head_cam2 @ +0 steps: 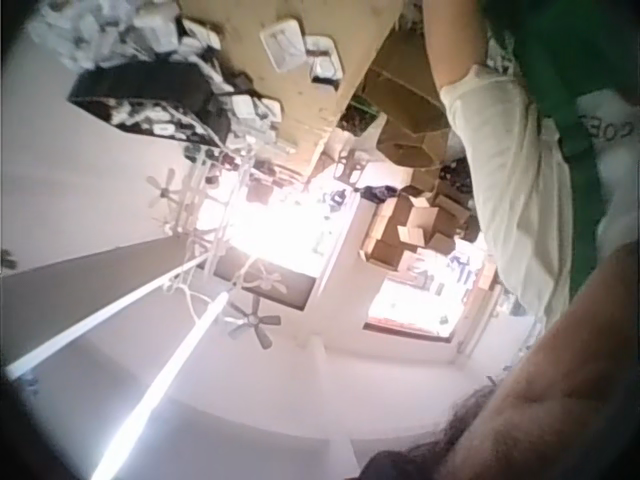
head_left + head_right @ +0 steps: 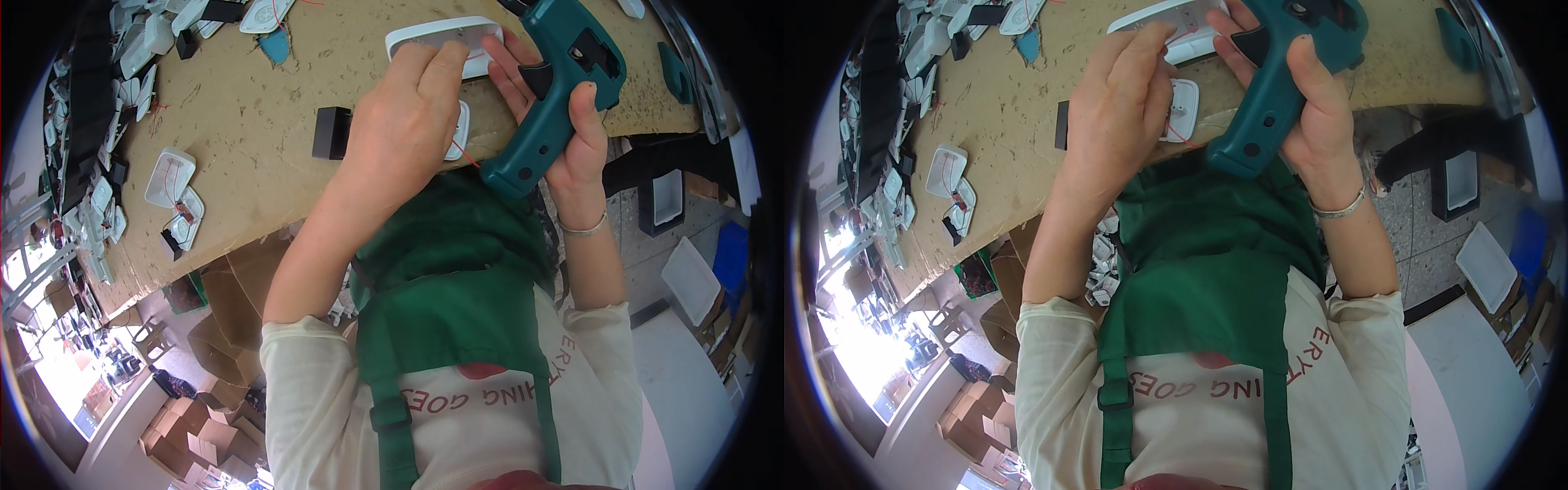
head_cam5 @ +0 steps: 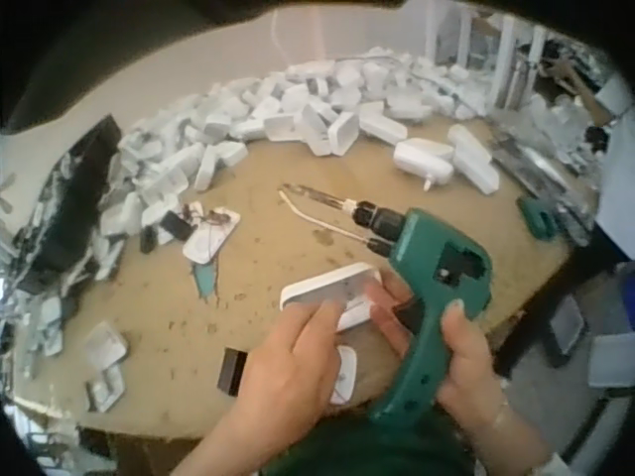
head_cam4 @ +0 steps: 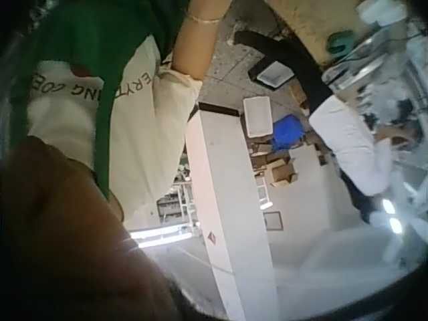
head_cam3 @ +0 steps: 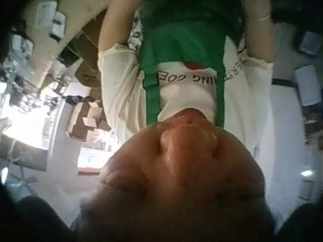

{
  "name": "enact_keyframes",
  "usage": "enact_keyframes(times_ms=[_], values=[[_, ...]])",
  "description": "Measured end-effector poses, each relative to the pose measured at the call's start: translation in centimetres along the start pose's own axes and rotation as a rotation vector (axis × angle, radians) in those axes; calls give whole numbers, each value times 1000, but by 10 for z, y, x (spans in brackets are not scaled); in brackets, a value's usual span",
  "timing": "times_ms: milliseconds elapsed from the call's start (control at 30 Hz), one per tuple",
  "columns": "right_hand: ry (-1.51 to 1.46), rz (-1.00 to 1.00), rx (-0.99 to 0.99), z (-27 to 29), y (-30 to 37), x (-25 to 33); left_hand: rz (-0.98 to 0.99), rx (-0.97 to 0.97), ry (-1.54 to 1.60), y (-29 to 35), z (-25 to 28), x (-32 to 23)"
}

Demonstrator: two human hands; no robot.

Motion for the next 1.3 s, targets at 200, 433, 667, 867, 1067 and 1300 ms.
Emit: enact_keyframes(times_ms=[200, 433, 667, 867, 1067, 1300], values=[[16, -21, 31, 5, -2, 0, 41, -77, -42, -4, -1, 3], [30, -39, 63, 2, -4, 1, -69, -69, -270, -14, 0, -8], [216, 34, 45, 22, 28, 35, 63, -66, -168, -26, 12, 4], [496, 110, -124, 41, 92, 51, -54, -74, -194, -31, 4, 4], [534, 27, -178, 44, 108, 43, -77, -115, -96, -30, -2, 9], [682, 17, -203, 36, 102, 46, -53, -174, 59, -33, 1, 13]])
Point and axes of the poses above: each hand's wrist, its own y-axis away from the middle knuckle, its own z-axis out of the back of the hand, x = y × z, the point moved 9 cm from there along -y, towards the middle knuckle, and after that the axes turned 9 degrees about -z, right-handed, at the moved point
